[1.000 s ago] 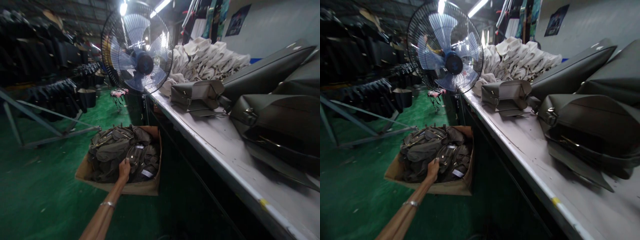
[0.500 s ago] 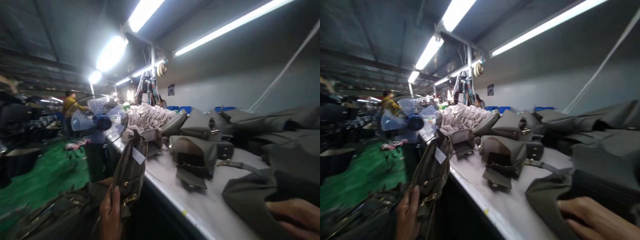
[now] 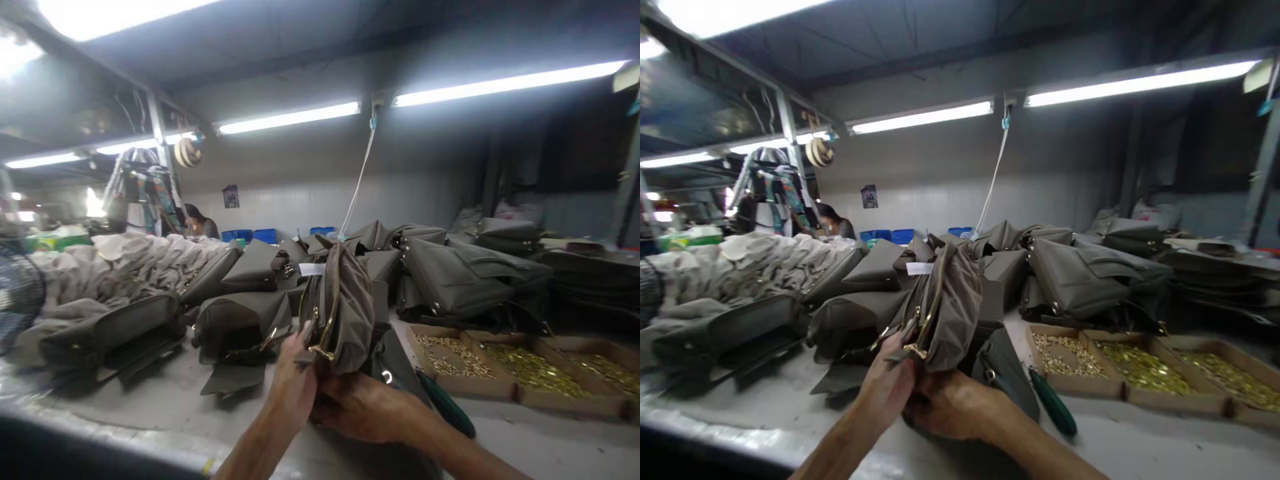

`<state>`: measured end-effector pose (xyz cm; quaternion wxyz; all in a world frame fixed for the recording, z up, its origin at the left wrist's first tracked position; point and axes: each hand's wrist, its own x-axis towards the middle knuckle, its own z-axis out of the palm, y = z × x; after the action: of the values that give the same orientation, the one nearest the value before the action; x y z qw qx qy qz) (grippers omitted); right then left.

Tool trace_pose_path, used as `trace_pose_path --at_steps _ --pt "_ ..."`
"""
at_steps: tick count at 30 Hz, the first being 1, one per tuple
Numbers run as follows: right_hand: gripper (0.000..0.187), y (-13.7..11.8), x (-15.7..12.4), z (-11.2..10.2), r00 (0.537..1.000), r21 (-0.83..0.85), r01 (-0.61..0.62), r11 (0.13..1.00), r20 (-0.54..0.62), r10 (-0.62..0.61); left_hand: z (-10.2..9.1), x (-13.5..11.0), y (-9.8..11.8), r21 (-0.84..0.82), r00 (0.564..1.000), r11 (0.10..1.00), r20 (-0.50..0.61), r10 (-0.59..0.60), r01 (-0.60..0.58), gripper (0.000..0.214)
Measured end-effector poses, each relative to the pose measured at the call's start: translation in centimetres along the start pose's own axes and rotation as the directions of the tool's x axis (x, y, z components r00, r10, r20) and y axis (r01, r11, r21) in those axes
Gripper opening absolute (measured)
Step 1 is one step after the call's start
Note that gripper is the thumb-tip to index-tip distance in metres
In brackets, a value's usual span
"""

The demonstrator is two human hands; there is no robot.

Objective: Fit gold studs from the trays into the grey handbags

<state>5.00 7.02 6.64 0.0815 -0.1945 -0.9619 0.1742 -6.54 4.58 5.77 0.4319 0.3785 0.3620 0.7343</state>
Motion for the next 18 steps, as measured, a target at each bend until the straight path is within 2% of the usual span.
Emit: trace_pose_path --at_steps 2,5,7,9,12,14,16,18 --pt "0.025 0.9 -1.8 -0.3 0.99 0.034 -0.086 0.996 -0.108 0.089 0.5 0.2 -0.7 -0.018 0.998 0.999 0.055 -0.027 0.028 0.03" --pt "0.018 1.8 -3.9 -1.2 0.935 0.055 -0.201 0.978 -0.288 0.209 -0.2 0.5 -1.3 -0.013 1.0 1.0 -0.01 0.024 -0.024 0.03" --pt "0.024 2.3 -4.5 -1.9 0.932 0.082 -0.208 0.975 -0.287 0.223 -0.8 0.7 -1.5 0.075 0.993 0.994 -0.08 0.09 -0.084 0.032" --pt "0.035 2.8 -4.4 -2.6 0.932 0.21 -0.21 0.955 -0.252 0.26 -1.3 0.6 -1.4 0.277 0.982 0.951 -0.093 0.167 -0.136 0.034" --pt "0.04 3.6 -3.7 -3.6 0.884 0.488 -0.238 0.84 -0.249 0.395 -1.3 -0.1 -0.9 0.565 0.97 0.798 0.017 0.241 -0.208 0.037" --pt "0.04 3.8 -3.1 -4.1 0.852 0.641 -0.2 0.741 -0.26 0.455 -1.0 -0.7 -0.7 0.641 0.965 0.726 0.109 0.239 -0.251 0.038" --pt "0.04 3.9 -2.5 -4.5 0.837 0.735 -0.118 0.668 -0.289 0.465 -0.7 -1.3 -0.8 0.679 0.953 0.67 0.187 0.237 -0.3 0.035" --pt "0.035 3.8 -1.9 -4.6 0.815 0.751 -0.092 0.654 -0.32 0.482 -0.6 -1.8 -1.0 0.714 0.927 0.592 0.286 0.242 -0.375 0.033"
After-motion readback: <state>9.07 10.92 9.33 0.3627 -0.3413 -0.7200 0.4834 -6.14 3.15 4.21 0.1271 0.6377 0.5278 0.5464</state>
